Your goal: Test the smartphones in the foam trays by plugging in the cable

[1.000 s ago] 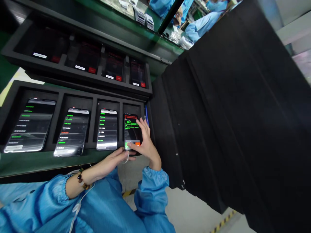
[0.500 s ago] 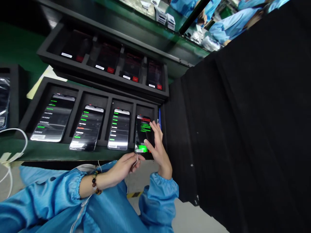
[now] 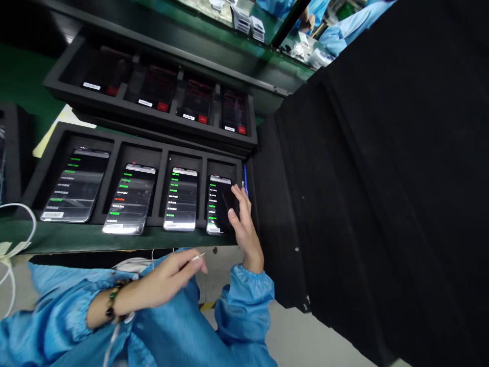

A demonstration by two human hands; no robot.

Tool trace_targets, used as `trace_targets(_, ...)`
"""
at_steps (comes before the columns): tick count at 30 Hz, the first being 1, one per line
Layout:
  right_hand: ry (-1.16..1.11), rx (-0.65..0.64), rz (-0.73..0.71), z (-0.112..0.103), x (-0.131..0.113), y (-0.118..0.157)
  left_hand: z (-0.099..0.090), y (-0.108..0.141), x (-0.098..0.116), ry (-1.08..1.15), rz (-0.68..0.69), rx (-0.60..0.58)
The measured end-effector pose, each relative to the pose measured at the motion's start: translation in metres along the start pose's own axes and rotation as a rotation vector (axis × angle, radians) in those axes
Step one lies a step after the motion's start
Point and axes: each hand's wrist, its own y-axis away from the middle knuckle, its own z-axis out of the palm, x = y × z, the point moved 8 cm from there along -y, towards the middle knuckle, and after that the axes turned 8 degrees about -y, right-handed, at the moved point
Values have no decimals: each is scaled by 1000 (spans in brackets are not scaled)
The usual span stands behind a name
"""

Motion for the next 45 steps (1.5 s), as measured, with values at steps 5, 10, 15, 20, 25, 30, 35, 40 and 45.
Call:
trace_targets(5, 8, 44, -12, 1, 1, 1, -56, 30, 8, -57, -58, 106)
trace_targets(10, 22, 87, -45, 1, -4, 0, -22, 12, -12, -47, -107, -68)
trace_targets(15, 102, 108, -107, 3, -14, 2, 14, -7, -13, -68, -96, -185)
trace_targets(20, 136, 240, -261, -2, -30, 24, -14, 17, 1, -247, 11, -64)
trace_targets(25, 239, 241, -292, 0, -39, 42, -73, 61, 39, -414, 306, 280)
trace_targets(30, 269, 184, -218, 3, -35, 34, -124, 99, 72, -665, 587, 621)
trace_targets(35, 318, 114, -160, 9, -40, 29, -169, 137, 79, -832, 546, 968)
trace_targets(40, 306, 37, -232, 31, -77, 30, -198, 171, 74, -942, 449, 1212)
trace_targets(45, 265, -168, -294, 67, -99, 28, -215, 186, 65, -987, 448, 1261)
